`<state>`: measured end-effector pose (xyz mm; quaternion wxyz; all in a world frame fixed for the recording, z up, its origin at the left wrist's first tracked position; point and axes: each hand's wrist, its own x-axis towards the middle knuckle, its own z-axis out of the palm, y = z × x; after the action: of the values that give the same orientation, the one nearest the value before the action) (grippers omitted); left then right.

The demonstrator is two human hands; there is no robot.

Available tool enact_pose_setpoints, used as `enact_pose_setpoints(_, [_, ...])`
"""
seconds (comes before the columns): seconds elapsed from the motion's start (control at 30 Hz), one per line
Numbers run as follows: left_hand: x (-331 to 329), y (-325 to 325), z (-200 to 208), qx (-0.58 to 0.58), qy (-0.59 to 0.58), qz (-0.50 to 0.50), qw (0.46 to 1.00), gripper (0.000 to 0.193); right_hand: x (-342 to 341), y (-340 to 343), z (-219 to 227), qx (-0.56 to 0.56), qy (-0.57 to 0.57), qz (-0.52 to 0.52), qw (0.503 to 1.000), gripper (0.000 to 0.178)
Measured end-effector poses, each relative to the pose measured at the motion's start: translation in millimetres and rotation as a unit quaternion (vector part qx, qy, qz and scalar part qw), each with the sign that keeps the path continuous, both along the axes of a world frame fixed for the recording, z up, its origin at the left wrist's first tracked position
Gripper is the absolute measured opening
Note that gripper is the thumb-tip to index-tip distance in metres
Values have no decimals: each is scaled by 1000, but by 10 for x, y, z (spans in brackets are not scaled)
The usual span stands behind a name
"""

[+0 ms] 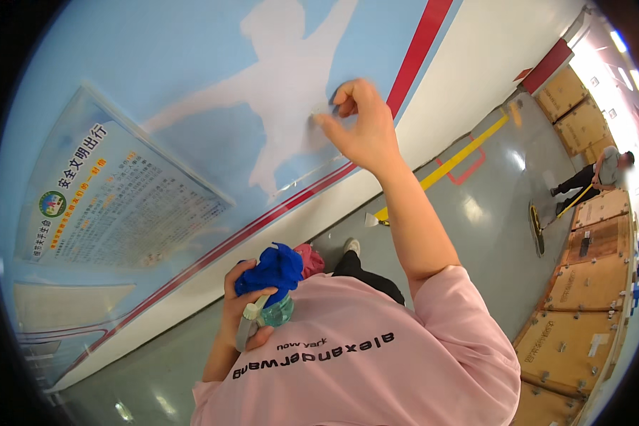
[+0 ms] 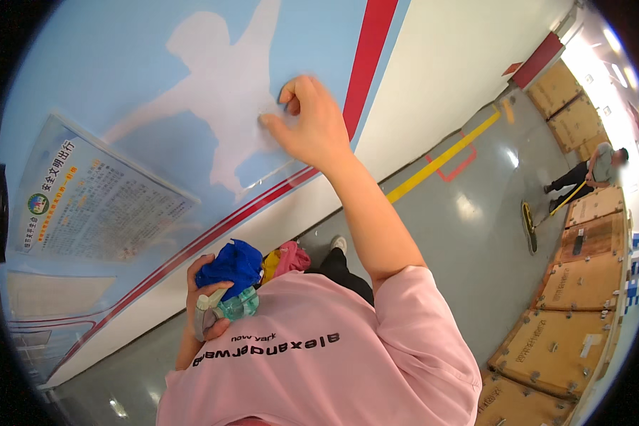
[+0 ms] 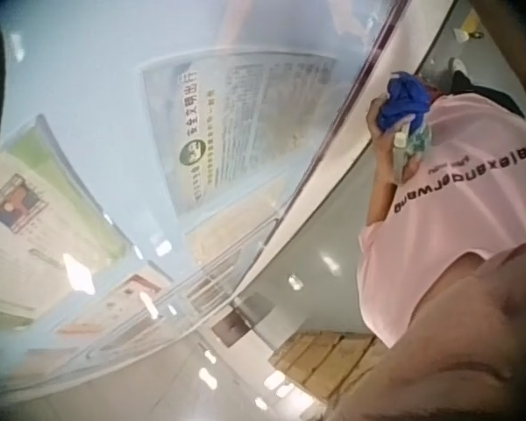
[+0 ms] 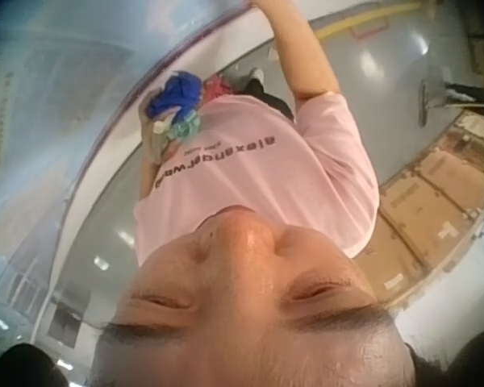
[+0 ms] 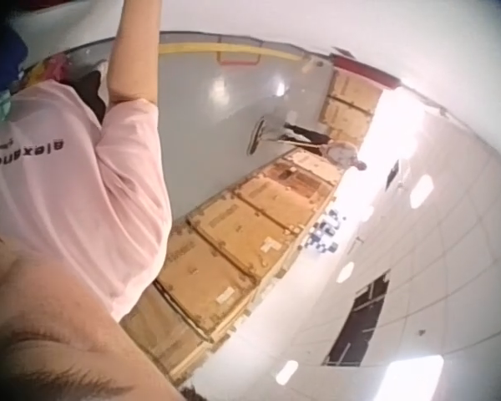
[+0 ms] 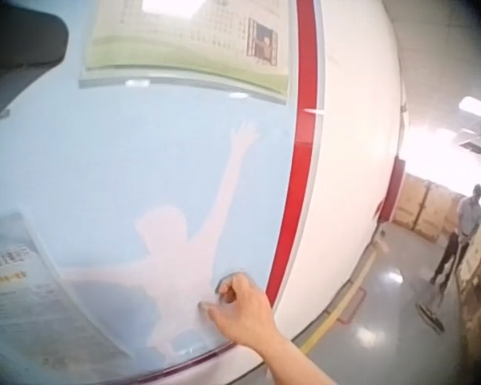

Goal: Peeling a large adhesive poster or wall graphic from a vertical surface.

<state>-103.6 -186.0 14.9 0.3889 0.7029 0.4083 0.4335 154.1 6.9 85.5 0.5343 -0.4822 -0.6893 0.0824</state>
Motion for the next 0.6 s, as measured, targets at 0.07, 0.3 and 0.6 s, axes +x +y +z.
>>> enact_pose_setpoints(0.07, [23,3,-34,8,5,10,1000,42,19,-19,2,22,-18,18,999,49])
enact_pose_setpoints(0.3, [19,-16,-43,-1,-7,16,1000,43,-62,-108,182,-10,-182,-149,972,59])
enact_pose_setpoints(0.6, [38,118,-22,9,-5,-15,1000,40,57,-2,112,10,-154,-72,985,48])
